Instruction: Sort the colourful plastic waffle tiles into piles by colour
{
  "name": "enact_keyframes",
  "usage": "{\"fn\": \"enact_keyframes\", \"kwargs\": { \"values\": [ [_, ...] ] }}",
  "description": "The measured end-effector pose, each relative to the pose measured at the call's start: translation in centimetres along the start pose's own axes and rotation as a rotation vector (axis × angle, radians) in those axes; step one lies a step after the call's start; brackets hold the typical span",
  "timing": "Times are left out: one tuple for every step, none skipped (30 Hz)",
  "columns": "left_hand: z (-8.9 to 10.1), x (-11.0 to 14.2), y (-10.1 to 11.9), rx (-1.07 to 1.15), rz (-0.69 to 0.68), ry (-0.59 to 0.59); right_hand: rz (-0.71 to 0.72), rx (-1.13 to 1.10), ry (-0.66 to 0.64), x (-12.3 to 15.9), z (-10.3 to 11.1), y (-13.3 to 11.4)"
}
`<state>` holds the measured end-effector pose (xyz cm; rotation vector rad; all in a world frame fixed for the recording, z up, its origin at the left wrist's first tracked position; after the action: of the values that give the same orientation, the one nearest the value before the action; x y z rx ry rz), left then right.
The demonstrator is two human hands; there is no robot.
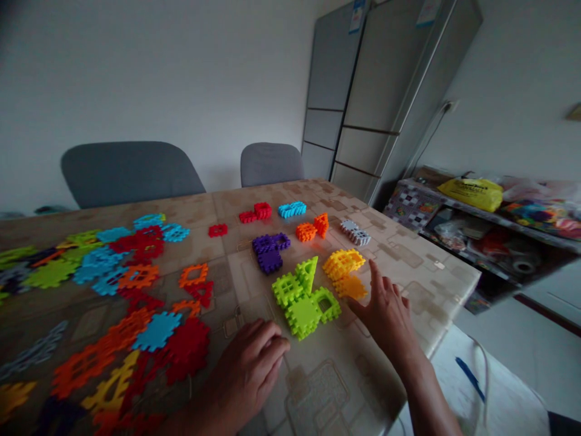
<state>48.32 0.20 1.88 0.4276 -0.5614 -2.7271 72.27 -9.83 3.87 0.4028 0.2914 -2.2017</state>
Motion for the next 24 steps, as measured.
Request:
{"fn": "enact_keyframes", "kwargs": {
  "values": [
    [0.0, 0.0, 0.0, 0.0, -0.003, 0.004, 0.003, -0.019, -0.02, 0.3, -0.3, -0.2],
    [0.0, 0.0, 0.0, -0.002, -0.008, 0.008, 0.012, -0.031, -0.03, 0.5, -0.5, -0.4],
    [0.0, 0.0, 0.0, -0.004, -0.01, 0.01, 0.022, -0.031, -0.031, 0.6, -0.7, -0.6],
    [0.1, -0.1, 0.0, -0.006, -0.011, 0.015, 0.031, -0.021, -0.027, 0.6, -0.7, -0.9],
    [0.1, -0.1, 0.0, -0.006, -0.01, 0.021, 0.04, -0.008, -0.024, 0.6, -0.8, -1.1],
    [0.2, -0.1, 0.0, -0.005, -0.01, 0.024, 0.047, 0.003, -0.024, 0.5, -0.9, -1.2],
    [0.2, -0.1, 0.0, -0.003, -0.009, 0.026, 0.054, 0.005, -0.028, 0.4, -1.0, -1.3],
    [0.3, -0.1, 0.0, -0.001, -0.009, 0.024, 0.062, 0.0, -0.034, 0.3, -1.1, -1.4],
    [0.3, -0.1, 0.0, 0.001, -0.008, 0.022, 0.071, -0.011, -0.038, 0.2, -1.3, -1.4],
    [0.3, -0.1, 0.0, 0.0, -0.005, 0.019, 0.076, -0.021, -0.036, 0.1, -1.4, -1.3],
    [0.2, -0.1, 0.0, 0.0, -0.002, 0.015, 0.077, -0.032, -0.03, 0.0, -1.5, -1.2],
    [0.2, -0.1, 0.0, -0.001, 0.001, 0.012, 0.079, -0.042, -0.022, -0.1, -1.6, -1.0],
    [0.2, -0.1, 0.0, 0.0, 0.004, 0.007, 0.081, -0.051, -0.014, -0.1, -1.7, -0.9],
    [0.2, -0.1, 0.0, 0.001, 0.008, 0.004, 0.081, -0.058, -0.005, -0.1, -1.8, -0.7],
    [0.2, -0.1, 0.0, 0.003, 0.011, 0.0, 0.08, -0.062, 0.004, -0.2, -1.9, -0.6],
    [0.1, -0.1, 0.0, 0.004, 0.012, -0.003, 0.08, -0.065, 0.01, -0.2, -2.0, -0.4],
    [0.2, -0.1, 0.0, 0.004, 0.012, -0.001, 0.081, -0.065, 0.014, -0.2, -2.0, -0.3],
    [0.2, -0.1, 0.0, 0.002, 0.011, 0.004, 0.082, -0.065, 0.016, -0.3, -2.1, -0.2],
    [0.3, -0.1, 0.0, 0.0, 0.008, 0.008, 0.082, -0.065, 0.016, -0.3, -2.1, -0.2],
    [0.3, 0.0, 0.1, -0.001, 0.005, 0.01, 0.082, -0.064, 0.015, -0.4, -2.2, -0.1],
    [0.3, 0.0, 0.1, -0.002, 0.003, 0.012, 0.082, -0.065, 0.012, -0.4, -2.2, -0.1],
    [0.3, 0.0, 0.1, -0.003, 0.003, 0.015, 0.081, -0.067, 0.011, -0.4, -2.2, -0.1],
    [0.3, 0.0, 0.0, -0.004, 0.002, 0.018, 0.077, -0.069, 0.01, -0.4, -2.1, -0.1],
    [0.2, 0.0, 0.0, -0.006, 0.001, 0.019, 0.074, -0.071, 0.009, -0.4, -2.1, -0.1]
  ]
}}
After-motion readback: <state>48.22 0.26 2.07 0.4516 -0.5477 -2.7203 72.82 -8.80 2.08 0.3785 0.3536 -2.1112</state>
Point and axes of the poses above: each hand's wrist, its own x-axis away from the middle knuckle, its own z-axis out of the back of the hand, y = z × x, the point moved 9 cm from there along -x, towards the middle knuckle, and after that the axes turned 7 degrees about z, right-handed, at the moved point
